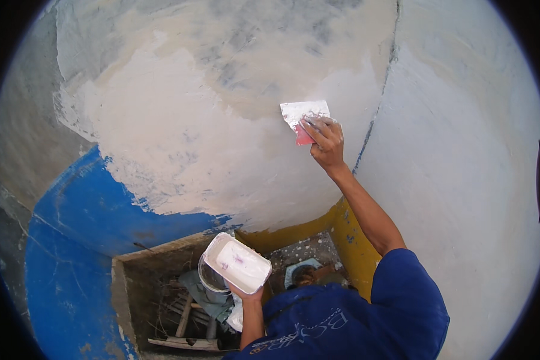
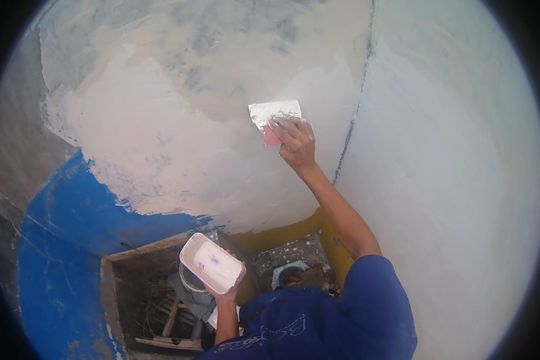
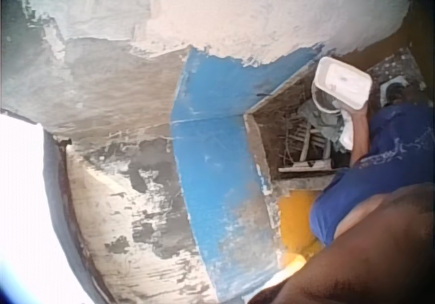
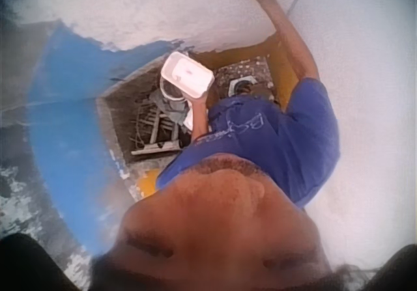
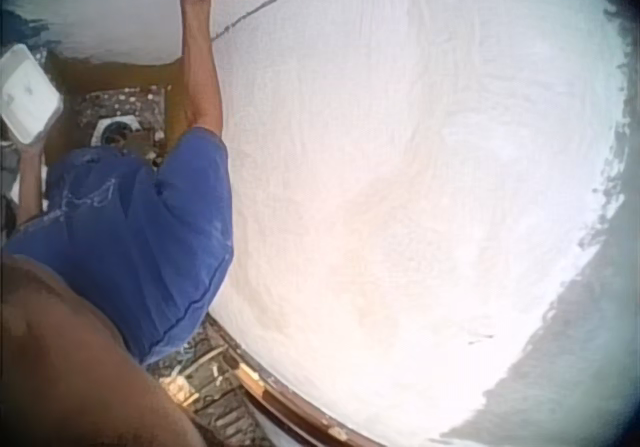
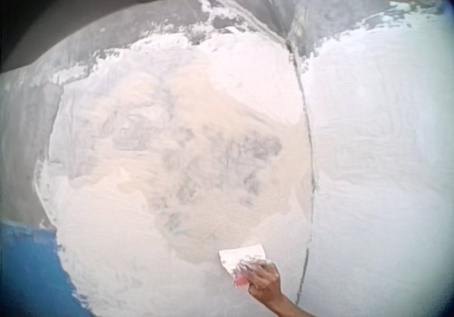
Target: The person applies plaster to a wall using a putty knife. They scoop plaster from a small container and spread it onto the wall with broad strokes, smoothing the surface.
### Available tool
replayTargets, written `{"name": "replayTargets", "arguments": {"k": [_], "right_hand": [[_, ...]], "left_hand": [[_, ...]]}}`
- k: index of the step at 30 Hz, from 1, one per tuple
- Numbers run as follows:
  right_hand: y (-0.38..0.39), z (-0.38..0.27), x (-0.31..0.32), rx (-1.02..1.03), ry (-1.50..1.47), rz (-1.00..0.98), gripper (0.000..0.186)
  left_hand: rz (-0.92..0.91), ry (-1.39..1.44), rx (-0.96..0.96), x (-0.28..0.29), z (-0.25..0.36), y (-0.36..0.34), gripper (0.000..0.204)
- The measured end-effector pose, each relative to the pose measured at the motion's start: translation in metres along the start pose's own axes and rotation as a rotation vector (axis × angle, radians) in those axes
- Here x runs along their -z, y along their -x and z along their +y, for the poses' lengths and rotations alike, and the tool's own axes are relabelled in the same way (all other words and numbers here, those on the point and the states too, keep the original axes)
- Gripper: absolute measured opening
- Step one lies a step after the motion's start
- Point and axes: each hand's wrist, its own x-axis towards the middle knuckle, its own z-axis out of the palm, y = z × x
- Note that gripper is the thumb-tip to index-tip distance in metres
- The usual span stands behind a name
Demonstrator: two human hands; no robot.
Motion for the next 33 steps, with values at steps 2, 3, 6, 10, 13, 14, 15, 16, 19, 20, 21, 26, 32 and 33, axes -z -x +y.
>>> {"name": "replayTargets", "arguments": {"k": [2, 3, 6, 10, 13, 14, 15, 16, 19, 20, 21, 26, 32, 33], "right_hand": [[0.032, -0.009, 0.001, -0.021, -0.014, -0.081, 0.055], [0.037, -0.012, 0.003, -0.017, -0.057, -0.108, 0.056], [0.027, -0.006, -0.001, -0.061, -0.100, -0.003, 0.057], [0.009, 0.018, -0.034, -0.210, -0.004, 0.162, 0.064], [0.030, -0.012, -0.049, -0.255, 0.084, 0.069, 0.063], [0.034, -0.023, -0.046, -0.252, 0.015, 0.074, 0.062], [0.033, -0.034, -0.038, -0.254, -0.050, 0.072, 0.062], [0.028, -0.036, -0.028, -0.250, -0.108, 0.091, 0.060], [-0.004, -0.001, 0.000, -0.144, -0.133, 0.204, 0.061], [-0.027, 0.002, 0.009, -0.128, -0.110, 0.229, 0.060], [-0.048, 0.007, 0.018, -0.115, -0.082, 0.251, 0.059], [-0.050, 0.026, 0.016, 0.014, 0.026, 0.143, 0.055], [0.057, -0.009, -0.003, -0.087, -0.151, -0.098, 0.058], [0.052, -0.010, -0.004, -0.087, -0.153, -0.096, 0.058]], "left_hand": [[0.017, 0.020, 0.020, 0.000, -0.002, 0.000, 0.072], [0.020, 0.036, 0.035, -0.002, -0.001, -0.002, 0.072], [0.020, 0.027, 0.008, -0.004, 0.002, 0.001, 0.072], [0.008, 0.008, 0.019, -0.005, -0.002, -0.007, 0.073], [-0.006, -0.002, 0.022, -0.007, 0.001, -0.003, 0.074], [-0.005, 0.013, 0.021, -0.007, 0.002, -0.005, 0.073], [0.004, 0.028, 0.024, -0.004, 0.002, -0.003, 0.073], [0.009, 0.028, 0.021, -0.002, 0.003, -0.001, 0.073], [-0.019, 0.024, 0.016, -0.004, 0.003, -0.005, 0.073], [-0.024, 0.019, 0.020, -0.003, 0.005, -0.004, 0.073], [-0.026, 0.013, 0.030, -0.003, 0.006, -0.002, 0.072], [0.008, 0.046, 0.026, -0.003, 0.005, 0.001, 0.072], [0.023, 0.018, 0.022, -0.001, 0.004, -0.001, 0.073], [0.011, 0.008, 0.031, -0.002, 0.004, 0.000, 0.073]]}}
